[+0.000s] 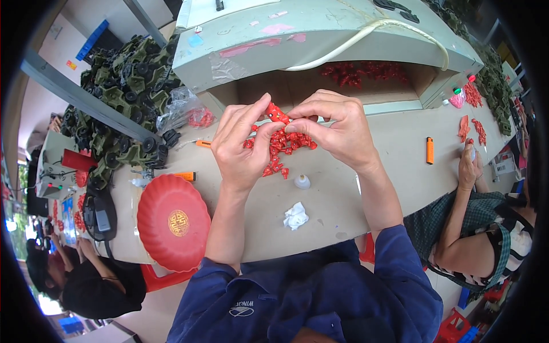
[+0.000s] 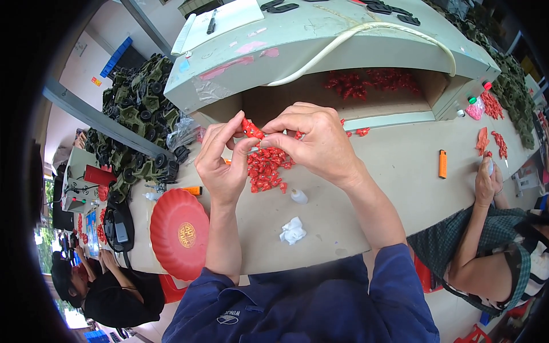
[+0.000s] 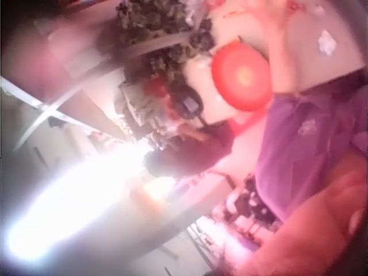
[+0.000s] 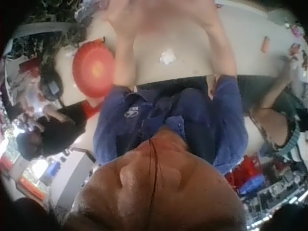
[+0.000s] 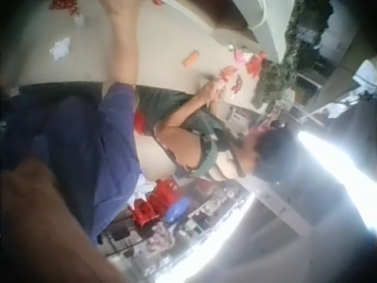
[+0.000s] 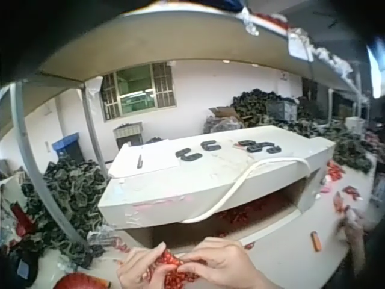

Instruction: The person applies glue to small plastic pieces using a squeeze bottle and presses the pieces together by hand.

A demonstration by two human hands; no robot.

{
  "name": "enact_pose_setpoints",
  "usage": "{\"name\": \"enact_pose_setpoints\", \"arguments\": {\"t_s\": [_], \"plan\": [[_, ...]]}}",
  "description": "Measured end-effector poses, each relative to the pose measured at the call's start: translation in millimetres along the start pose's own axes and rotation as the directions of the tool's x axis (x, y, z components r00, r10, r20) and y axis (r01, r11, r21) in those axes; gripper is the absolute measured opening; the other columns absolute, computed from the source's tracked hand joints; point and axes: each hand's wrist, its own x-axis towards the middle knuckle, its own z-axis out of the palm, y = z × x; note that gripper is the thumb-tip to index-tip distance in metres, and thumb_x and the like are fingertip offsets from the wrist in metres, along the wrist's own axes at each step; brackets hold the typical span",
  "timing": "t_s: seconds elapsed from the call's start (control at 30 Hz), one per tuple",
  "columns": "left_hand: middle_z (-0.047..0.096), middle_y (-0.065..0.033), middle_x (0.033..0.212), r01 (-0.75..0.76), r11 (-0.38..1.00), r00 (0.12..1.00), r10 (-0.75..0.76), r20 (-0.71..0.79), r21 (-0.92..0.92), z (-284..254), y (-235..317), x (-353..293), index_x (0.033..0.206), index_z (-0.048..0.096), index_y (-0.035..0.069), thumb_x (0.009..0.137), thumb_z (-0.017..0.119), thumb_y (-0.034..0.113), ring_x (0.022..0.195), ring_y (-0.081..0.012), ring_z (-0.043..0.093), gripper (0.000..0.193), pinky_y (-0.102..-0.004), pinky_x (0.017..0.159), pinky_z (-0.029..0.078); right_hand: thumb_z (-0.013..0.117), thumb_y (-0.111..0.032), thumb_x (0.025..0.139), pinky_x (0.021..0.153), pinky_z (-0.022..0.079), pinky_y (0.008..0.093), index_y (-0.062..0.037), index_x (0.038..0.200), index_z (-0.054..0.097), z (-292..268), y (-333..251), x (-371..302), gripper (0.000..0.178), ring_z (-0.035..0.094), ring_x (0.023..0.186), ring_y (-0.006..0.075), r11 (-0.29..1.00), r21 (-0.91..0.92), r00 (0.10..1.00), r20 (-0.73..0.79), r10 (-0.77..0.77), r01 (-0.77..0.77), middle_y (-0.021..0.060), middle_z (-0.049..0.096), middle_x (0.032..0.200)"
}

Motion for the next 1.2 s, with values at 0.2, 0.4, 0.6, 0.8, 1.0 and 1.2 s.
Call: {"name": "enact_pose_setpoints", "arguments": {"t_s": [0.2,0.4,0.6,0.8,1.0,1.2], "plan": [[0.063,-0.0092,0.077,0.012,1.0,1.0,-0.012,-0.007,-0.016,-0.1,0.9,-0.2,0.099,0.063,0.0,0.06,0.071,-0.005,0.069,-0.0176,0.057,0.041,-0.027,0.06,0.046,0.07,0.0,0.066,0.053,0.043,0.0242,-0.0004,0.079,0.068,0.2,-0.3,-0.2,0.014,0.056,0.064,0.0135,1.0,-0.007,1.0,0.007,-0.01,0.01,0.0076,0.064,0.071],[0.063,-0.0091,0.077,0.016,0.999,1.0,-0.017,-0.015,-0.042,0.7,-0.3,-0.3,0.099,0.063,0.0,0.06,0.07,-0.005,0.069,-0.0171,0.058,0.04,-0.0267,0.06,0.046,0.07,0.0,0.066,0.054,0.043,0.0242,-0.0006,0.079,0.068,-0.1,-0.8,-0.3,0.014,0.056,0.064,0.0135,1.0,0.005,1.0,0.014,-0.002,0.002,0.0074,0.064,0.071],[0.062,-0.0076,0.077,0.007,0.999,1.0,-0.007,-0.004,-0.034,0.1,-1.1,-0.7,0.1,0.063,0.0,0.063,0.069,-0.005,0.069,-0.0147,0.055,0.038,-0.0251,0.06,0.045,0.07,0.0,0.065,0.053,0.043,0.0244,-0.0005,0.079,0.068,0.2,-0.9,-0.1,0.014,0.056,0.064,0.0137,1.0,-0.006,1.0,0.008,-0.014,0.014,0.0075,0.065,0.071],[0.061,-0.0062,0.076,0.007,0.999,1.0,-0.007,0.001,-0.038,0.7,-2.5,-1.5,0.102,0.063,0.0,0.066,0.067,-0.004,0.068,-0.0121,0.053,0.036,-0.0236,0.06,0.043,0.07,0.0,0.065,0.054,0.043,0.0247,-0.0004,0.079,0.067,0.6,0.1,-0.3,0.014,0.056,0.063,0.0139,1.0,-0.008,1.0,0.009,-0.006,0.006,0.0075,0.065,0.071],[0.06,-0.006,0.077,0.02,0.999,1.0,-0.02,0.01,-0.05,0.2,-2.0,-1.4,0.102,0.062,0.0,0.067,0.067,-0.005,0.068,-0.0115,0.053,0.036,-0.0232,0.061,0.043,0.07,0.0,0.065,0.054,0.043,0.0245,-0.0003,0.079,0.067,0.6,-0.8,-0.2,0.014,0.056,0.063,0.0138,1.0,-0.01,1.0,0.002,-0.016,0.016,0.0075,0.065,0.07],[0.06,-0.0063,0.078,0.045,0.995,0.999,-0.044,0.019,-0.09,-0.2,-2.4,-2.1,0.103,0.062,-0.001,0.067,0.065,-0.006,0.069,-0.0111,0.053,0.036,-0.0226,0.062,0.043,0.07,0.0,0.065,0.054,0.043,0.0243,-0.0002,0.078,0.067,0.3,-1.9,0.0,0.014,0.055,0.062,0.0136,0.999,-0.007,0.999,0.006,-0.037,0.037,0.0073,0.064,0.07]]}}
